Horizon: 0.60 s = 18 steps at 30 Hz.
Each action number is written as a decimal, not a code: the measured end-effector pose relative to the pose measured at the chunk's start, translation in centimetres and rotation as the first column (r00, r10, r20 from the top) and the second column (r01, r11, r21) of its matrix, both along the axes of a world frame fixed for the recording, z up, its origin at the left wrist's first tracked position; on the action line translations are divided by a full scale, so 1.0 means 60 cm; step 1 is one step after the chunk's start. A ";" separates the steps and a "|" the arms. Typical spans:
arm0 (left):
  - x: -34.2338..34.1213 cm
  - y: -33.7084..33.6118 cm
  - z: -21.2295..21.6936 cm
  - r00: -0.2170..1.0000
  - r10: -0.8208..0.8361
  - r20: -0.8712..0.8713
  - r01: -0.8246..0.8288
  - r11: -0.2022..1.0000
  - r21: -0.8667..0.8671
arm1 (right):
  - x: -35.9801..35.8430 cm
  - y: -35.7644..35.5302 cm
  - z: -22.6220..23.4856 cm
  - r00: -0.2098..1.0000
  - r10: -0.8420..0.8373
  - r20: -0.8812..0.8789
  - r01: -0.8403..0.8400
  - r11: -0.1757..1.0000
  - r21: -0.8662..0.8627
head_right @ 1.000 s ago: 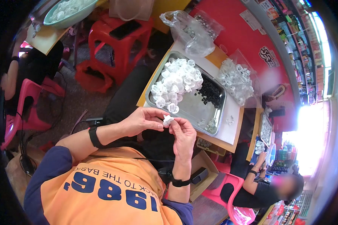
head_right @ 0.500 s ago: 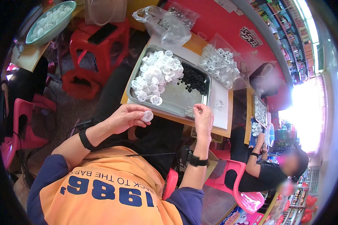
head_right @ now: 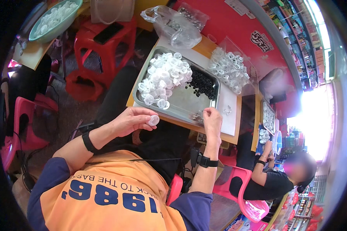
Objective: The worker is assembling small plastic components, likely for footwear, by hand at a workstation.
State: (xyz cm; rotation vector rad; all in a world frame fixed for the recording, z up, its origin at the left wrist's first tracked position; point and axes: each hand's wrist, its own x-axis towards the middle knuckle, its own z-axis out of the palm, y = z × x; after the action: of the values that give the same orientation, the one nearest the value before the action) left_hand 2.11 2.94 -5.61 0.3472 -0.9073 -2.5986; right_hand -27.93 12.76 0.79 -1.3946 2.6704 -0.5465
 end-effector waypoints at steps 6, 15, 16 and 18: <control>-0.002 0.006 0.001 0.997 -0.050 -0.052 0.053 0.997 0.061 | -0.024 0.029 -0.021 0.932 -0.070 0.357 0.149 0.968 -0.200; -0.001 0.019 0.017 0.998 -0.061 -0.014 0.062 0.997 0.037 | 0.137 0.066 -0.003 0.098 0.416 0.904 0.333 0.842 -0.424; 0.000 0.020 0.017 0.998 -0.057 -0.010 0.058 0.998 0.039 | 0.153 0.067 -0.002 0.092 0.414 0.905 0.331 0.845 -0.420; 0.000 0.021 0.018 0.996 -0.087 -0.007 0.087 0.996 -0.015 | 0.182 0.068 0.000 0.002 0.422 0.907 0.280 0.870 -0.405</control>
State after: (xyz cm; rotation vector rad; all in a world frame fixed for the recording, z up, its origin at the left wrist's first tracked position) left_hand 2.11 4.23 -4.53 0.3003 -0.9590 -2.6687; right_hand -17.01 16.86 0.80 -0.5535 1.1437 -1.5557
